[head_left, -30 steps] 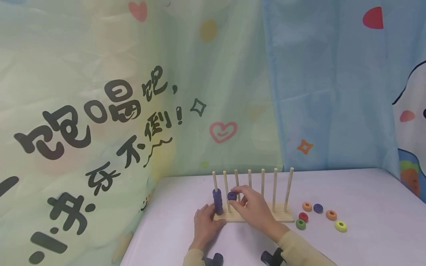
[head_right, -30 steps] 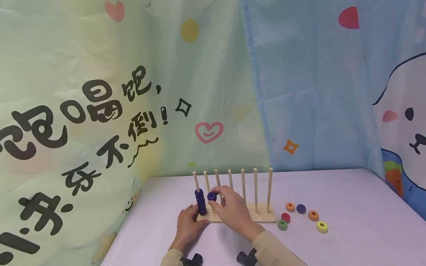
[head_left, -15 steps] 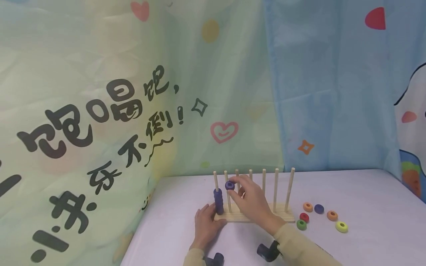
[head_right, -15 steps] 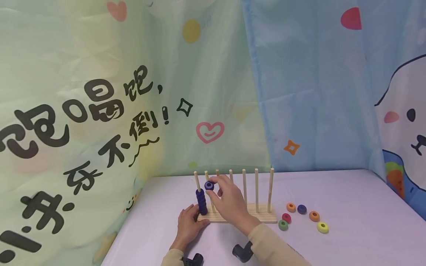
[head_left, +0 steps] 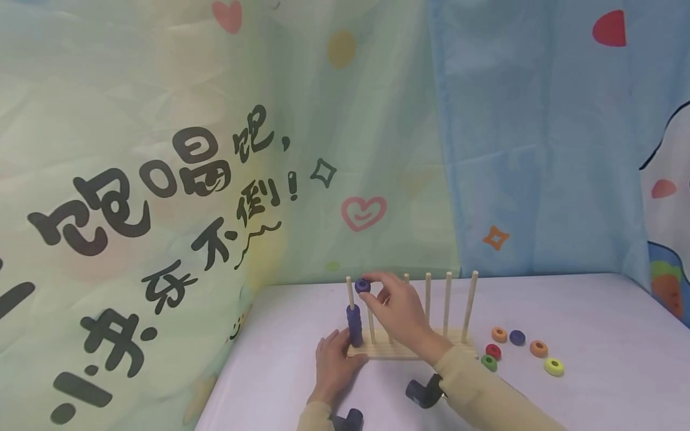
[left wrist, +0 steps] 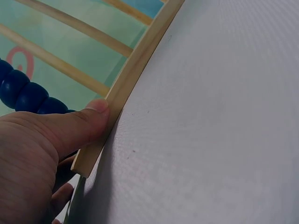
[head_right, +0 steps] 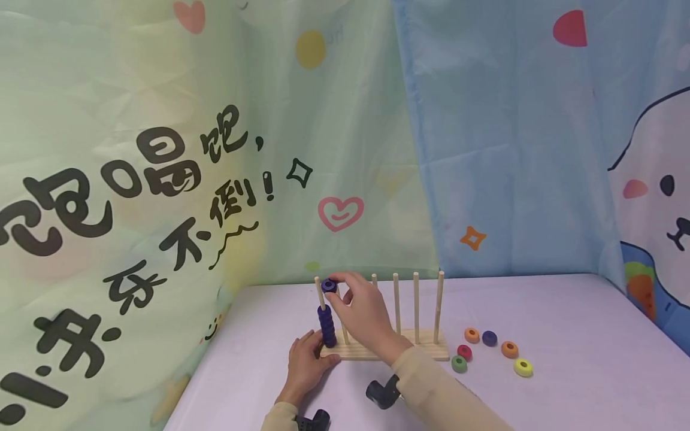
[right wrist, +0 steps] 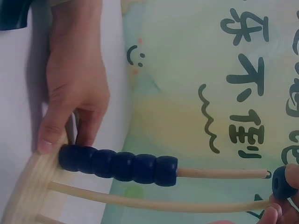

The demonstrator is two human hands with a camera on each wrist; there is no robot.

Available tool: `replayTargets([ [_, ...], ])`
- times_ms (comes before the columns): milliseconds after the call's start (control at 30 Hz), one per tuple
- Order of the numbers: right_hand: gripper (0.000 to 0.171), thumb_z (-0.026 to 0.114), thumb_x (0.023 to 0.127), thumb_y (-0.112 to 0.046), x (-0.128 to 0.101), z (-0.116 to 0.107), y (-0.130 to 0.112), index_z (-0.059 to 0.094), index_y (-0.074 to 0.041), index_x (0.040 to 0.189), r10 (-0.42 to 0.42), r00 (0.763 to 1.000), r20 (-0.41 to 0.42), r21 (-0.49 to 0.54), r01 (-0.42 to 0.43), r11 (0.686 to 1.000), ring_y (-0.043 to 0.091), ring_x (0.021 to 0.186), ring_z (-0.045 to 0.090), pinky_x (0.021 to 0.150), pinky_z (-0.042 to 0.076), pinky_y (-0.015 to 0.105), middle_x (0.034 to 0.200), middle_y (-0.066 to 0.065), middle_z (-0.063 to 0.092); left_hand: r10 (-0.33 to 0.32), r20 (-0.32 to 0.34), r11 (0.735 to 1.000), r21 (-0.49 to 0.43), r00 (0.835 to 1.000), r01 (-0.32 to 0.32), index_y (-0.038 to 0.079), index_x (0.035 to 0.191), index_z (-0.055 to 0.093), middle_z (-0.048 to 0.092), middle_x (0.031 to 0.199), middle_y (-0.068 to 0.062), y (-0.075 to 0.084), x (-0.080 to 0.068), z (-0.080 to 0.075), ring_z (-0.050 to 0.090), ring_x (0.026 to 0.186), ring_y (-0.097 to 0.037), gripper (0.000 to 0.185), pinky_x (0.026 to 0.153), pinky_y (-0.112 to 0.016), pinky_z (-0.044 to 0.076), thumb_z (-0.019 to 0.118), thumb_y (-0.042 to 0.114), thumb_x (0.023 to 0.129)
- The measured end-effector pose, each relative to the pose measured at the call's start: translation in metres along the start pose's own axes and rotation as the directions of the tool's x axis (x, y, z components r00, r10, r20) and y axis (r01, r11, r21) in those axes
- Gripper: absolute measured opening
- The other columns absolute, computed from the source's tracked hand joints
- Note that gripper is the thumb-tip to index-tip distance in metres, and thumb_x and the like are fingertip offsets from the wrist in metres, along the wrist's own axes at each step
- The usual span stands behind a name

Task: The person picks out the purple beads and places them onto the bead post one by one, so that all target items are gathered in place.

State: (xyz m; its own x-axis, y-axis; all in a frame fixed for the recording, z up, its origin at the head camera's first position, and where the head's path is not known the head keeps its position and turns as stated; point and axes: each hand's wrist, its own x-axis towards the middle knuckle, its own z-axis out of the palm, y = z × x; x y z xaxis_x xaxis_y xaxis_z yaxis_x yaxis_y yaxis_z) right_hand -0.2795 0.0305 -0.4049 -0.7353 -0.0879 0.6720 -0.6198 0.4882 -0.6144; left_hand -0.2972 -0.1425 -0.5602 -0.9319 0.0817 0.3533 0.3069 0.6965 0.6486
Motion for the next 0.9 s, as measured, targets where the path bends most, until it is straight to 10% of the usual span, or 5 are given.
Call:
replayTargets([
  [900,0.030,0.070,0.090,-0.017,0.025,0.018,-0.007,0.067,-0.012,0.120,0.107,0.993,0.050,-0.007,-0.106,0.994,0.009,0.065,0.056,0.049,0.045,0.022,0.106,0.002,0.069,-0.011,0.017,0.999,0.034,1.000,0.010,0.022,0.125,0.066,0.063,0.132,0.001,-0.009,0.002,0.006,0.047,0.131,-0.035,0.054,0.114,-0.062,0.020,0.080,0.032,0.073],
])
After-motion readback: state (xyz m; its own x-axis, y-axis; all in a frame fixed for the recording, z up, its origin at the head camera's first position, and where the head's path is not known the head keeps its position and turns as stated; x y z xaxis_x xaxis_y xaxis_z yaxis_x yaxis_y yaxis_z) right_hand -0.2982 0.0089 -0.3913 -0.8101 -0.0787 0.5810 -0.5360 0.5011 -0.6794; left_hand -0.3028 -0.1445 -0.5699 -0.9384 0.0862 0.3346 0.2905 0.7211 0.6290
